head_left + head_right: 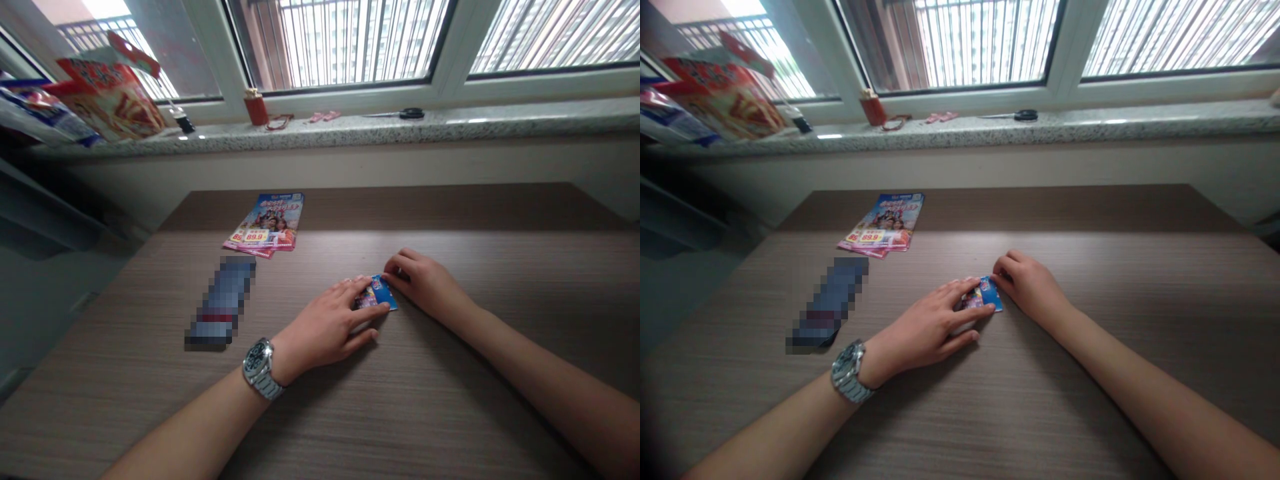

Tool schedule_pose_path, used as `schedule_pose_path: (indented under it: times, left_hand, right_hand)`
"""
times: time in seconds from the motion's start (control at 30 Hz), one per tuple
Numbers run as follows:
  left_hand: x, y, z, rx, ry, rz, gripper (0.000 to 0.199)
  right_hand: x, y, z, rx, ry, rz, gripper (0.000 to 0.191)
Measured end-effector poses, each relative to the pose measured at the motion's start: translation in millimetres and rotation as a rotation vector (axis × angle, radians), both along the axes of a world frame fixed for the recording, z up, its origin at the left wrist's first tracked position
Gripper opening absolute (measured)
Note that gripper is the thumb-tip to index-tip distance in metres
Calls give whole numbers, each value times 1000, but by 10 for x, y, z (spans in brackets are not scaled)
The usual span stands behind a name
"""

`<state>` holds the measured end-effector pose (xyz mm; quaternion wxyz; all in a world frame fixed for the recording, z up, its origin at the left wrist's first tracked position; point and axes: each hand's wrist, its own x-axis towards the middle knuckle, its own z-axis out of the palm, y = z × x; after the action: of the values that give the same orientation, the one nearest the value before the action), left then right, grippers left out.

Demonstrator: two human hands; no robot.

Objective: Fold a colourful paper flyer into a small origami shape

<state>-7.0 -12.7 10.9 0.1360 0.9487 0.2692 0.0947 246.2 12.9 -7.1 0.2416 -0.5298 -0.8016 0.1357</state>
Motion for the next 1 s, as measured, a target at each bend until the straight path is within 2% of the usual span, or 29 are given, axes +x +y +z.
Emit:
schedule_pose_path:
  times: [0.33,1.0]
  left_hand:
    - [-2,3,18,-9,-21,-3,47]
    - [-3,4,31,-14,-24,-3,45]
  right_hand:
    - [-13,-46,39,16,-4,2,10]
    - [46,-348,26,-1,8,34,8]
